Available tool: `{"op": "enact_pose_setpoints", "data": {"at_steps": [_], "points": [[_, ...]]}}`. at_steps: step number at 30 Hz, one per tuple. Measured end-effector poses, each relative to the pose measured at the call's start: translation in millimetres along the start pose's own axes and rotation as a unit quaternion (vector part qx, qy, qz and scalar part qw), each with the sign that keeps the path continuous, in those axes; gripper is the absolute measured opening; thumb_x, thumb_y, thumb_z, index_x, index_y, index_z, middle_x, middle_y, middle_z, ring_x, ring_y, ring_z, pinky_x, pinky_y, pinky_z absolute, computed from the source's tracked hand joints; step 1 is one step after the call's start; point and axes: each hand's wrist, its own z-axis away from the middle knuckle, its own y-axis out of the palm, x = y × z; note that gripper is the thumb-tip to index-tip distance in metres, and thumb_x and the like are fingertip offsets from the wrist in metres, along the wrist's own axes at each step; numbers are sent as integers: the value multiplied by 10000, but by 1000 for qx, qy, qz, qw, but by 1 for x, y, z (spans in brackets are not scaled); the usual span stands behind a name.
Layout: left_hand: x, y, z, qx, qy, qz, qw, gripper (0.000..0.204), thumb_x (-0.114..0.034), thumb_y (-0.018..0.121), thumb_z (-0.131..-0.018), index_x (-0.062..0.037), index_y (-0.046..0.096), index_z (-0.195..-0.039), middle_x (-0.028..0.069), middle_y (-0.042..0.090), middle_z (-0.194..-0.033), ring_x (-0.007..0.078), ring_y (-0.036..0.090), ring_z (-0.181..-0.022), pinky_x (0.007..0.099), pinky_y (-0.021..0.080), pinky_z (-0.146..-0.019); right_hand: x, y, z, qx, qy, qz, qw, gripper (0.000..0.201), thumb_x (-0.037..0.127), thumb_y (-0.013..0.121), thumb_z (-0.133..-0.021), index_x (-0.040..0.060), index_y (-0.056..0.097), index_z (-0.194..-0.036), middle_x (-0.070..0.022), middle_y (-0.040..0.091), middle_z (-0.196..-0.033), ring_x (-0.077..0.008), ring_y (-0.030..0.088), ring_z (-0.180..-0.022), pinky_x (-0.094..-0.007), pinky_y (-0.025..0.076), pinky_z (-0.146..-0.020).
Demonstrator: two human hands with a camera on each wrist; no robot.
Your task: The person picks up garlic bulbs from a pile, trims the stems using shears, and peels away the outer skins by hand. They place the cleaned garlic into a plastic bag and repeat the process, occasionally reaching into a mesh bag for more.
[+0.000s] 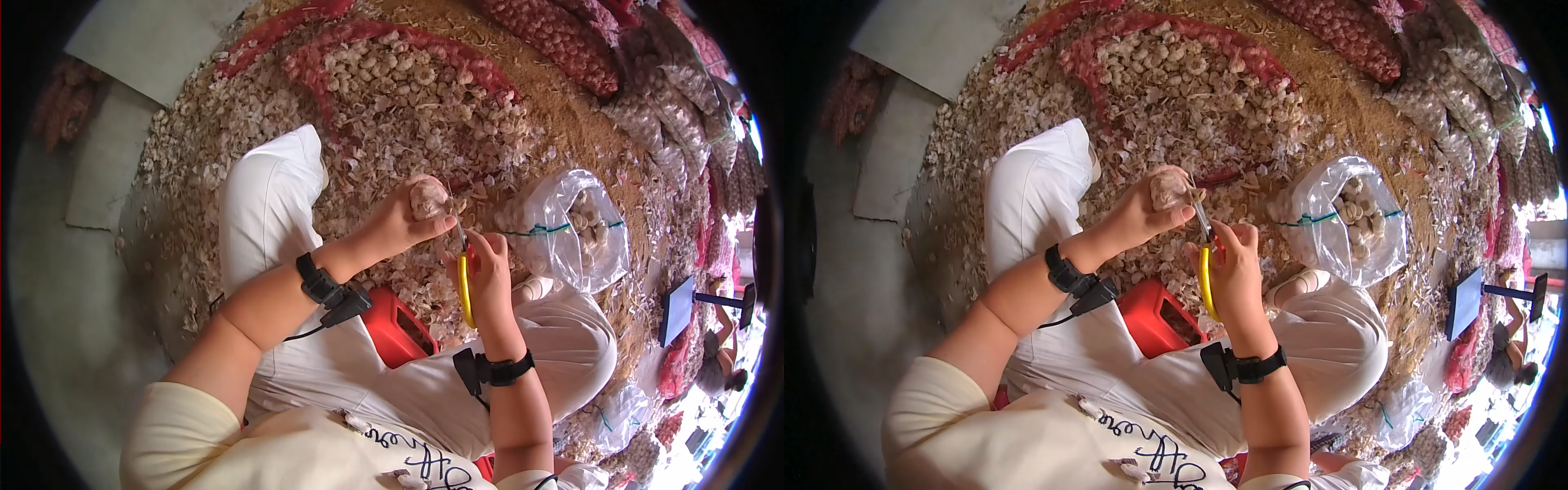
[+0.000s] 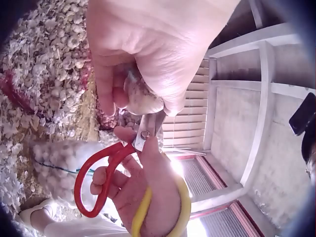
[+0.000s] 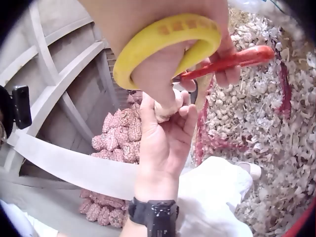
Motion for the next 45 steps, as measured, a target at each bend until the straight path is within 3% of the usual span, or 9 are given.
{"op": "enact_pose_setpoints", "data": {"at_steps": [3,9,14,18,29,36,40,42,45], "points": [[0,1,3,8,-63,31,997,558,-320,726,-840,9,470,-1212,75,577,-1040,164,565,-993,309,470,-859,-7,2,2,39,46,-91,994,432,225,787,-773,47,624,-1131,-140,511,-1003,-230,569,-758,-326,501,-655],[7,1,2,-31,88,-124,988,516,-312,736,-835,9,506,-1167,76,568,-1040,137,580,-935,264,498,-757,4,-9,1,14,10,19,1000,472,249,799,-748,58,618,-1140,-139,496,-996,-269,575,-784,-376,499,-701],[3,3,3,15,-109,70,991,433,-308,718,-854,-1,536,-1099,73,534,-1043,123,579,-895,263,546,-710,0,-8,0,-40,-67,102,992,437,232,777,-752,78,607,-1123,-157,484,-1000,-331,577,-861,-418,500,-693],[8,6,0,9,-57,28,998,422,-279,718,-858,-1,516,-1105,63,522,-1038,111,580,-868,258,569,-668,1,-3,1,-6,-11,100,995,343,268,740,-798,72,595,-1039,-158,493,-970,-356,592,-773,-432,500,-624],[1,-9,-4,-42,-198,253,946,424,-319,711,-853,-36,531,-1112,54,588,-955,112,630,-814,281,603,-632,-15,8,3,23,-1,57,998,322,303,728,-812,35,559,-872,-179,534,-894,-399,595,-704,-455,496,-593],[-1,-41,-13,-86,-218,301,924,527,-521,413,-974,-54,568,-1162,113,669,-1023,126,641,-666,313,587,-653,-83,8,1,201,114,158,960,291,144,647,-840,-52,516,-1009,-313,478,-1076,-468,602,-824,-487,521,-712],[1,-38,-13,-73,-220,304,924,524,-510,368,-992,-58,575,-1157,118,673,-1009,124,638,-655,311,583,-629,-76,24,-13,93,73,106,987,350,97,631,-832,-52,499,-1120,-304,447,-1156,-468,604,-871,-470,533,-740],[2,-33,-12,-54,-228,289,928,522,-505,365,-994,-59,570,-1170,119,672,-1008,130,640,-674,302,579,-622,-70,31,-24,19,-91,50,994,482,100,631,-853,-46,439,-1270,-279,426,-1237,-412,632,-904,-419,544,-769],[-2,-26,-9,-45,-234,260,936,545,-525,362,-988,-60,559,-1192,120,671,-1008,135,639,-691,298,579,-627,-50,24,-29,70,55,-85,992,560,102,621,-875,-33,375,-1359,-261,425,-1280,-348,652,-927,-369,542,-794]]}}
